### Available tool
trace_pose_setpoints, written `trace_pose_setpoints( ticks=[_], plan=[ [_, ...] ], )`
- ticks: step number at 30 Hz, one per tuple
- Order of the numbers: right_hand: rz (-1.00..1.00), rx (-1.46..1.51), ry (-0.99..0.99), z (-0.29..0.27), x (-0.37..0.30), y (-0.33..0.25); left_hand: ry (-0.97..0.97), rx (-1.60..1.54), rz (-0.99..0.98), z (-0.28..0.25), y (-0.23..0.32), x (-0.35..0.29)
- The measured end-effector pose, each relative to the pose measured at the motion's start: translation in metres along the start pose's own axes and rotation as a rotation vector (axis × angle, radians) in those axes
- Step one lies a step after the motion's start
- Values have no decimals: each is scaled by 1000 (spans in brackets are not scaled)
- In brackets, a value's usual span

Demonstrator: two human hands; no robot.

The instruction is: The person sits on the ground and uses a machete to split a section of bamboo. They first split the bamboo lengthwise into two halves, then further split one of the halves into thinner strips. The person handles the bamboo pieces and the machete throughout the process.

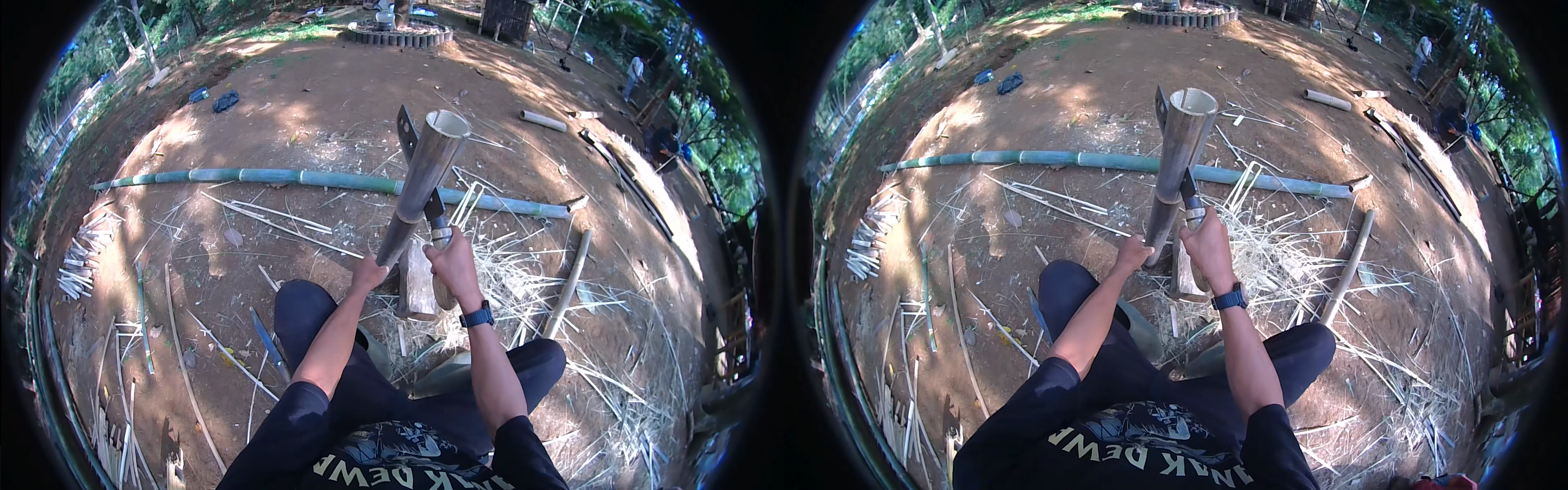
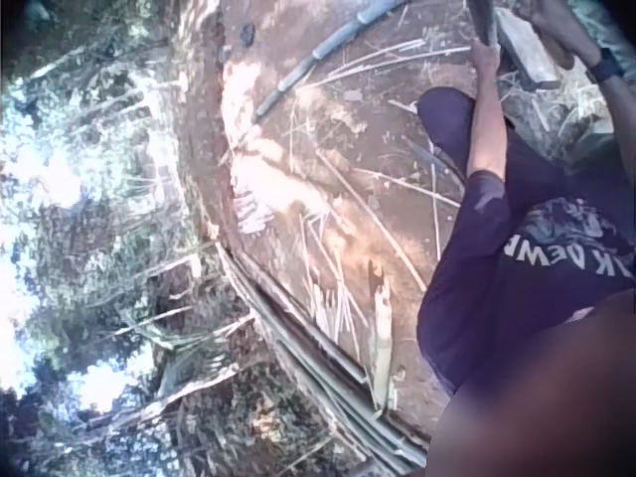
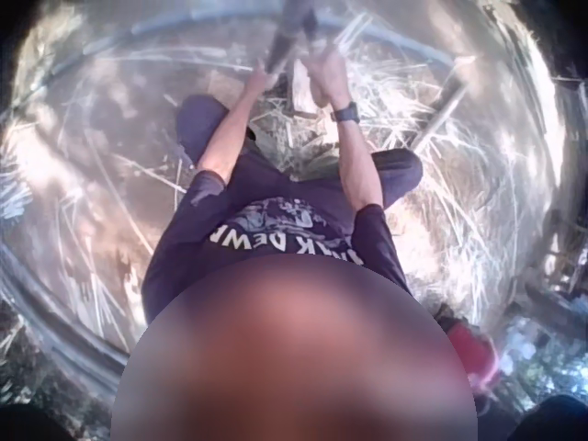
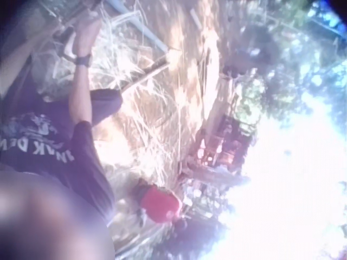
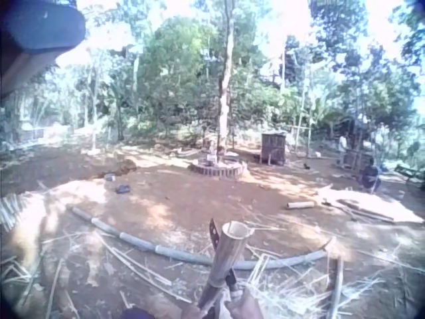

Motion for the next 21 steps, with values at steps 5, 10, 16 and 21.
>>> trace_pose_setpoints(
  ticks=[5, 10, 16, 21],
  plan=[
    [67, 13, -32, -6, -27, 12, 167, -202, 228, 31, 27, -19],
    [78, 31, -31, -3, -50, 1, 115, -341, 155, 33, 37, 2],
    [45, 103, -7, 0, -68, -14, 194, -485, 186, 23, 24, 8],
    [159, 88, -15, -3, -75, 8, 168, -275, 141, 24, 47, -19]
  ],
)
Point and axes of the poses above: each hand's wrist, its own x-axis towards the middle knuckle, its own z-axis out of the palm, y = z × x, the point moved 9 cm from there along x, towards the middle knuckle, and after that the axes turned 8 degrees about -x, right-handed, at the moved point
